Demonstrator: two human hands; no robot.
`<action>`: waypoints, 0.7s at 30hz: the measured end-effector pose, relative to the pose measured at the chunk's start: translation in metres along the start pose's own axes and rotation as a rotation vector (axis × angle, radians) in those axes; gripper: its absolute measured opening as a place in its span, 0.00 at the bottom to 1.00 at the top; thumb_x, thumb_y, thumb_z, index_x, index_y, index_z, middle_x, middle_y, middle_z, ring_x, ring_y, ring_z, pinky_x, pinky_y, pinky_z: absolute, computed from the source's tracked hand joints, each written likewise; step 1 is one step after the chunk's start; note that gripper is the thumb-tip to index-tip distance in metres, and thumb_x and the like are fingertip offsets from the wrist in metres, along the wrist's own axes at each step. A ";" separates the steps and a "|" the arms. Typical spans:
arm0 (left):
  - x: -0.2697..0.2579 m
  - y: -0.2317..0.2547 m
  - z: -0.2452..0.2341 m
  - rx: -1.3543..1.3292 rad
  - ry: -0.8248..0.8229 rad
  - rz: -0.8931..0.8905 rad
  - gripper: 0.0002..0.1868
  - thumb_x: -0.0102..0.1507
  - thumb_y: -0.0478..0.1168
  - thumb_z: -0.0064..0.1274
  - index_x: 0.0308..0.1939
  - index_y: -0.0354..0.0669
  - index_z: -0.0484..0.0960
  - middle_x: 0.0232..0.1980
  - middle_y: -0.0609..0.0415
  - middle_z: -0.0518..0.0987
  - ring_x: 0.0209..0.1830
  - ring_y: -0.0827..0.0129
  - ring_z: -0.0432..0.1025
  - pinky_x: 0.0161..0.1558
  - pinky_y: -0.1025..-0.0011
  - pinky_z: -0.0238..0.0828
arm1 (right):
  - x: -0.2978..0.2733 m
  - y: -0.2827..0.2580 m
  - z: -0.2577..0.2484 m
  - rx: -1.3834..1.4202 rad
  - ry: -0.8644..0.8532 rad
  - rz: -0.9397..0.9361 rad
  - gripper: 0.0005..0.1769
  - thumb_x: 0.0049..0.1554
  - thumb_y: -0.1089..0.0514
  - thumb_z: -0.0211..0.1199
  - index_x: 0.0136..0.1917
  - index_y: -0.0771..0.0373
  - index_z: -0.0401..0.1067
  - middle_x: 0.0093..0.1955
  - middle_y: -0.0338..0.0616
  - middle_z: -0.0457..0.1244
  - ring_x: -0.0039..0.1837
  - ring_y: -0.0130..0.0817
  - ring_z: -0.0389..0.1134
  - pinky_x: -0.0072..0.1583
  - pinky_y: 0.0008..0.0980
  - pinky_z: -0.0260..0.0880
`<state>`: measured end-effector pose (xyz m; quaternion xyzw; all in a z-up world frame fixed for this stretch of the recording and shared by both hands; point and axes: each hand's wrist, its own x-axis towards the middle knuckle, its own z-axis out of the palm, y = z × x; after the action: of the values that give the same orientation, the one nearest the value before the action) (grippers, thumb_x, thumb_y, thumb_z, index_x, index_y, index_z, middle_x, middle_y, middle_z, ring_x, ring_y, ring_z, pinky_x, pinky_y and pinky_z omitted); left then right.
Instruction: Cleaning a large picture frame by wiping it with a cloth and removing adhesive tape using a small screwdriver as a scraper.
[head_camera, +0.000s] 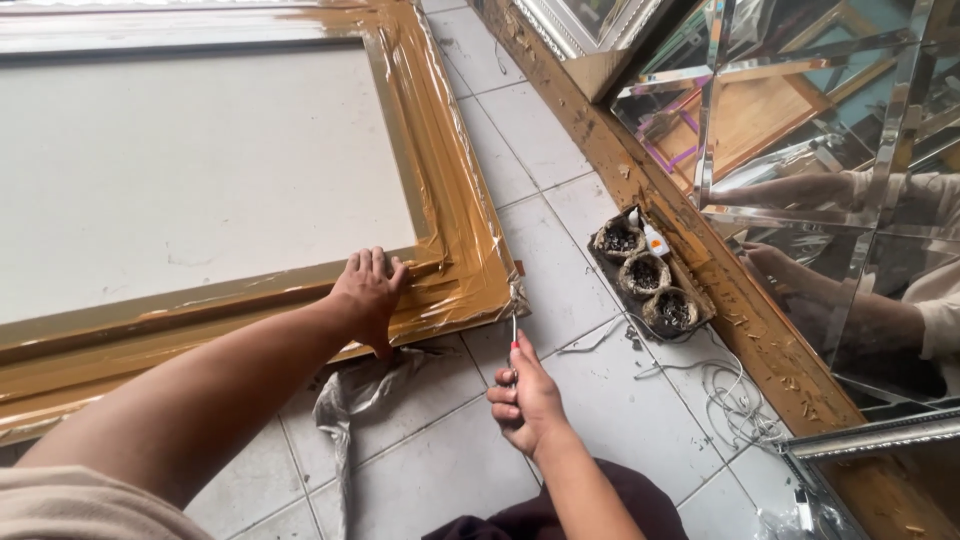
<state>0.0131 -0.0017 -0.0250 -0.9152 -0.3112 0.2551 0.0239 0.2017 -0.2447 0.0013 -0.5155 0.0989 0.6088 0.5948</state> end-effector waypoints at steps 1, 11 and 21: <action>-0.002 0.002 0.001 -0.003 -0.005 0.003 0.96 0.41 0.83 0.90 0.87 0.29 0.44 0.85 0.10 0.49 0.86 0.17 0.46 0.85 0.33 0.42 | -0.003 0.000 -0.002 0.000 0.004 0.004 0.34 0.73 0.48 0.53 0.90 0.28 0.60 0.38 0.30 0.55 0.30 0.17 0.47 0.25 0.17 0.41; -0.015 0.023 -0.033 0.030 -0.185 -0.171 0.92 0.40 0.75 0.83 0.89 0.38 0.40 0.88 0.24 0.51 0.88 0.31 0.49 0.77 0.46 0.60 | 0.034 0.013 -0.024 -0.386 0.037 0.065 0.25 0.74 0.27 0.46 0.70 0.39 0.71 0.37 0.32 0.48 0.31 0.27 0.51 0.29 0.28 0.53; -0.014 0.022 -0.036 0.044 -0.195 -0.172 0.93 0.40 0.77 0.82 0.89 0.37 0.39 0.89 0.24 0.49 0.89 0.31 0.47 0.77 0.46 0.61 | 0.082 0.020 -0.027 -0.324 0.152 0.017 0.28 0.71 0.24 0.52 0.51 0.47 0.70 0.36 0.29 0.57 0.33 0.27 0.61 0.34 0.30 0.62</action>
<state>0.0333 -0.0233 0.0080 -0.8552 -0.3835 0.3467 0.0353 0.2187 -0.2186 -0.0813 -0.6483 0.0486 0.5809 0.4898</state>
